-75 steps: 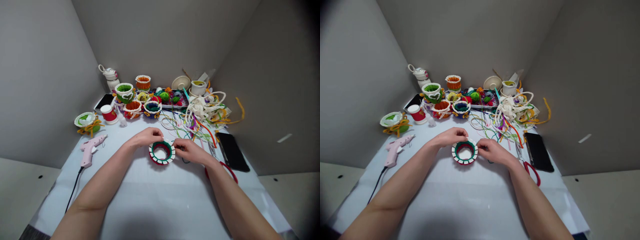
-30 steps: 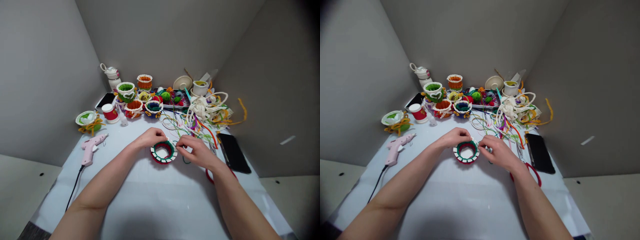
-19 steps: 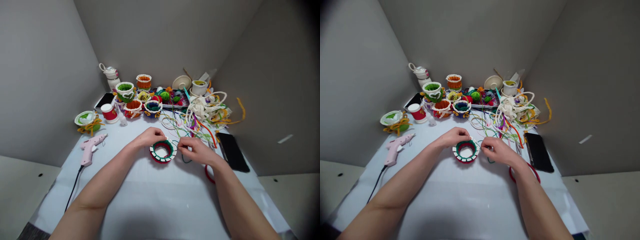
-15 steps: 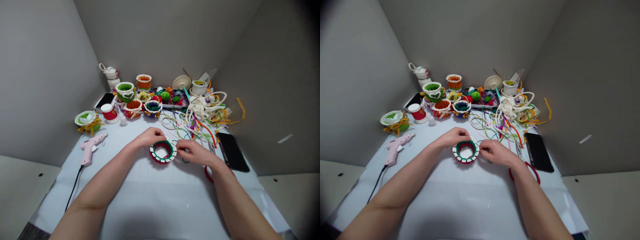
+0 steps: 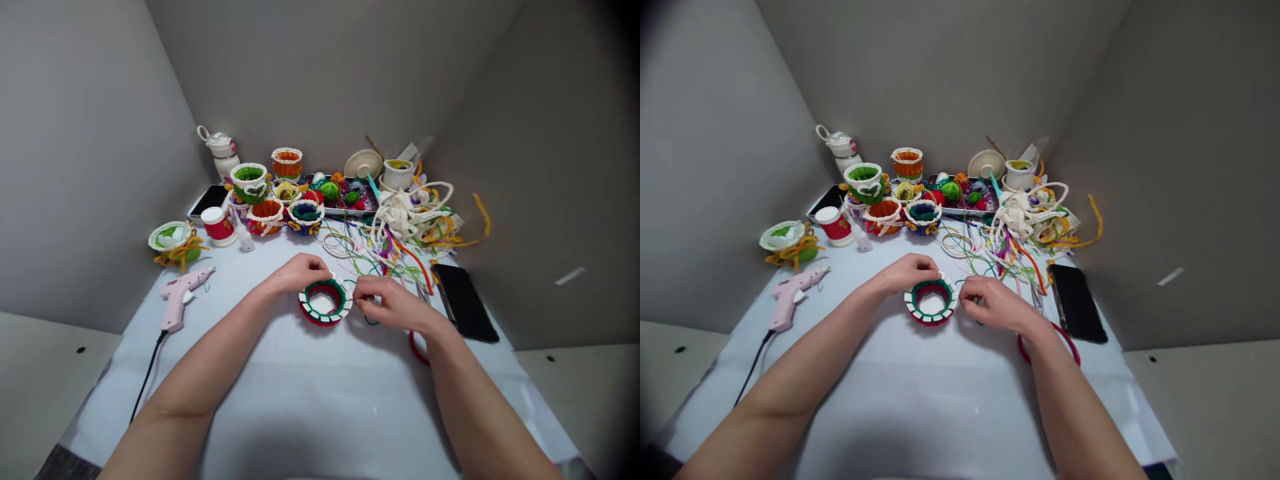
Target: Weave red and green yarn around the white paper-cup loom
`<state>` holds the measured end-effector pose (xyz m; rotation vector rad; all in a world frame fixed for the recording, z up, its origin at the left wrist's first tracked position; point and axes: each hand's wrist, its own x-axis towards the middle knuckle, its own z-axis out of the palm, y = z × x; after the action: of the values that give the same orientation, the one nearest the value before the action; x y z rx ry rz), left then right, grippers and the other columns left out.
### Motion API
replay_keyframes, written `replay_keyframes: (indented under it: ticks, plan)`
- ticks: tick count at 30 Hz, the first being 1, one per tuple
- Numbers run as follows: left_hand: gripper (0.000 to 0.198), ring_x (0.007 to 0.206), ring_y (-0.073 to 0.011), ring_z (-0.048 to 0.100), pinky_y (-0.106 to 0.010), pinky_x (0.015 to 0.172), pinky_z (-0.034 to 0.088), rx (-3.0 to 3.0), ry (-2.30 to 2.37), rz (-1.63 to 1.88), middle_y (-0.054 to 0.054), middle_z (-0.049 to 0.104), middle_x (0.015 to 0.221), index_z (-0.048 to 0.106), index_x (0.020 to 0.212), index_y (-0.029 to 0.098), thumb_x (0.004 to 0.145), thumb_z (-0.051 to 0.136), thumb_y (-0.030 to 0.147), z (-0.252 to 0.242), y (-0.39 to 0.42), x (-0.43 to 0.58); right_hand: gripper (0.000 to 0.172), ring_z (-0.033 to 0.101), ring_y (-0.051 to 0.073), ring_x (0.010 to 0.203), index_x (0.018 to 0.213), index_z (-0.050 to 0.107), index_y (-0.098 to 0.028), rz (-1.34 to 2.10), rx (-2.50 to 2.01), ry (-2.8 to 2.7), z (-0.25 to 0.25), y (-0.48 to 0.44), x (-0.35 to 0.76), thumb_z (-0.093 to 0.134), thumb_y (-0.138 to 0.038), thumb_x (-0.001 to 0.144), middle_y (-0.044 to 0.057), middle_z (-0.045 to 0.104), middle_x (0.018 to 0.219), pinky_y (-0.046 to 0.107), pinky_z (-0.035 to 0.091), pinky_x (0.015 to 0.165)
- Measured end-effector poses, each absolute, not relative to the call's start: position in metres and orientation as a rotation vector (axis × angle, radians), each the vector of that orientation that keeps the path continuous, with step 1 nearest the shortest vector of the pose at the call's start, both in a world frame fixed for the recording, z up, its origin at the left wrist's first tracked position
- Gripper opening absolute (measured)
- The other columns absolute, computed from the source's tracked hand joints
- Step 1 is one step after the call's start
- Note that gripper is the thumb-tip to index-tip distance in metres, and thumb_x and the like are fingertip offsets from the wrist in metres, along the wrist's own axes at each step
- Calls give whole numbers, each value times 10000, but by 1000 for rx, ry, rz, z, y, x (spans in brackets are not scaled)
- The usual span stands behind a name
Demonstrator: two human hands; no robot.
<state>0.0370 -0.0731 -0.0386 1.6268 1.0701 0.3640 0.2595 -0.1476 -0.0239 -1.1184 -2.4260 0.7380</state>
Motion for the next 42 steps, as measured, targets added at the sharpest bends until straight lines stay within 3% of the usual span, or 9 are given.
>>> replay_keyframes:
  ticks: [11, 18, 24, 30, 42]
  plan:
    - [185, 612, -93, 487, -205, 552, 371, 1708, 989, 228, 13, 587, 684, 634, 771, 147, 702, 595, 314, -30, -71, 28, 162, 423, 114, 603, 674, 483, -176, 839, -1321, -2358, -49, -142, 251, 459, -149, 832, -20, 499, 645, 234, 283, 561]
    - [285, 777, -145, 606, -242, 706, 468, 1731, 888, 334, -46, 696, 876, 688, 885, 151, 726, 636, 382, -24, -79, 37, 188, 422, 115, 611, 690, 502, -174, 839, -1306, -2346, -48, -143, 245, 454, -185, 872, -22, 495, 648, 231, 308, 571]
    - [268, 697, -134, 584, -242, 668, 465, 1735, 941, 333, -44, 681, 761, 690, 776, 125, 716, 645, 382, -29, -81, 42, 197, 451, 118, 614, 719, 556, -171, 829, -1311, -2327, -48, -142, 250, 457, -196, 888, -13, 535, 666, 232, 328, 569]
    - [293, 620, -113, 537, -234, 610, 442, 1643, 1059, 373, -21, 635, 691, 661, 748, 122, 694, 649, 409, -37, -77, 40, 164, 554, 140, 698, 893, 641, -183, 773, -1341, -2230, -32, -144, 261, 485, -231, 908, 29, 650, 801, 248, 405, 641]
    - [274, 593, -101, 489, -233, 568, 393, 1607, 1087, 363, -6, 589, 658, 621, 715, 131, 698, 642, 404, -38, -79, 42, 153, 561, 169, 752, 883, 631, -200, 606, -1205, -2173, -25, -152, 252, 494, -250, 929, 52, 630, 802, 290, 429, 670]
